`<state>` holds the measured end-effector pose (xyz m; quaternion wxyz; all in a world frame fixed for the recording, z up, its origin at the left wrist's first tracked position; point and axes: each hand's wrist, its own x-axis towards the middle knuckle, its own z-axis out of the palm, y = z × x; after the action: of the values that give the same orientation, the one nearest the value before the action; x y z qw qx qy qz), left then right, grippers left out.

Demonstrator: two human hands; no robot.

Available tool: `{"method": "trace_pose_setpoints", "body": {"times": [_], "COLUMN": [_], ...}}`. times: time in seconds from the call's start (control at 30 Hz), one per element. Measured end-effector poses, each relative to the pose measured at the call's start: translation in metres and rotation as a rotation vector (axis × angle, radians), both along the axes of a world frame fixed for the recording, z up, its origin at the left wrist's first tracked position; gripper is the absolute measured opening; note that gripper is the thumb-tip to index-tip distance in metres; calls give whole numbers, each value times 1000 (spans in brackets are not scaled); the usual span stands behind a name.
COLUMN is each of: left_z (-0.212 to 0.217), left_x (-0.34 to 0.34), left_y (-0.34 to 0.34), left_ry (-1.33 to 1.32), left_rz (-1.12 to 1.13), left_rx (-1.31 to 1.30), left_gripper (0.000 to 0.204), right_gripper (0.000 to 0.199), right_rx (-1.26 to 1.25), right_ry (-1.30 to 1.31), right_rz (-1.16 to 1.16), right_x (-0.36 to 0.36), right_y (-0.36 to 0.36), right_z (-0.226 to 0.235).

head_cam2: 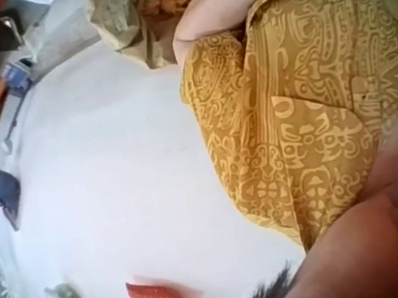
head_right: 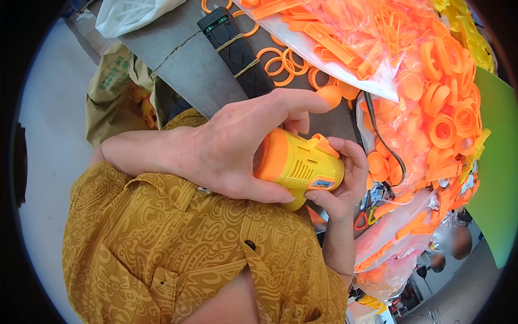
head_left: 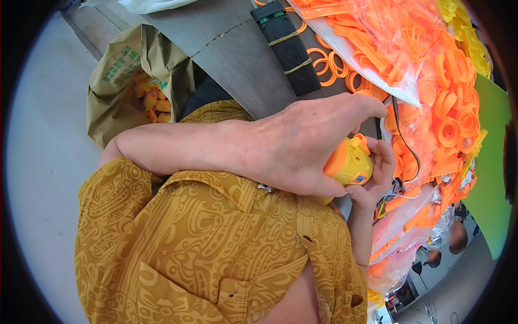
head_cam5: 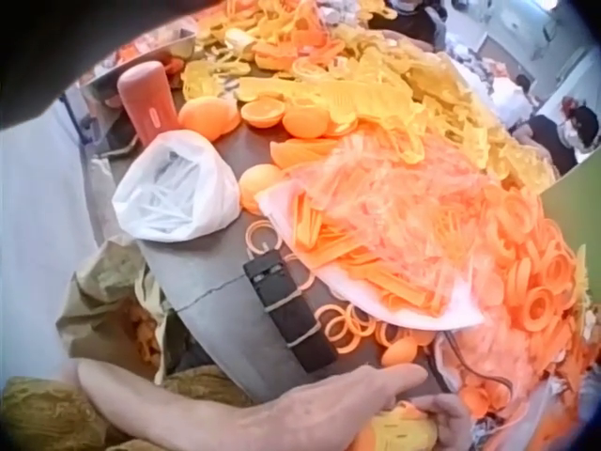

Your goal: Apply stickers and assemble components of toy bubble guns.

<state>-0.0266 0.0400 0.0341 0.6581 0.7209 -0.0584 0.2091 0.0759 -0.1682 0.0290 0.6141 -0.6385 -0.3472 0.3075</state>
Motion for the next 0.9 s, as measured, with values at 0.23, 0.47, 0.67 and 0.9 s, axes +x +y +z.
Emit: {"method": "trace_pose_setpoints", "body": {"times": [0.23, 0.47, 0.67, 0.9], "left_z": [-6, -18, -18, 3], "left_x": [3, 1, 0, 16], "left_y": [-3, -3, 0, 13], "left_ry": [-31, 41, 135, -113], "left_rz": [57, 15, -61, 81], "left_rx": [43, 59, 59, 135], "left_gripper": [78, 79, 80, 25], "right_gripper": [41, 20, 20, 25], "right_rx": [-288, -458, -301, -126], "right_ry": [209, -338, -538, -190], "right_rz": [-85, 44, -4, 2], "right_x": [13, 26, 25, 11], "right_y": [29, 40, 42, 67], "right_z": [35, 38, 38, 54]}}
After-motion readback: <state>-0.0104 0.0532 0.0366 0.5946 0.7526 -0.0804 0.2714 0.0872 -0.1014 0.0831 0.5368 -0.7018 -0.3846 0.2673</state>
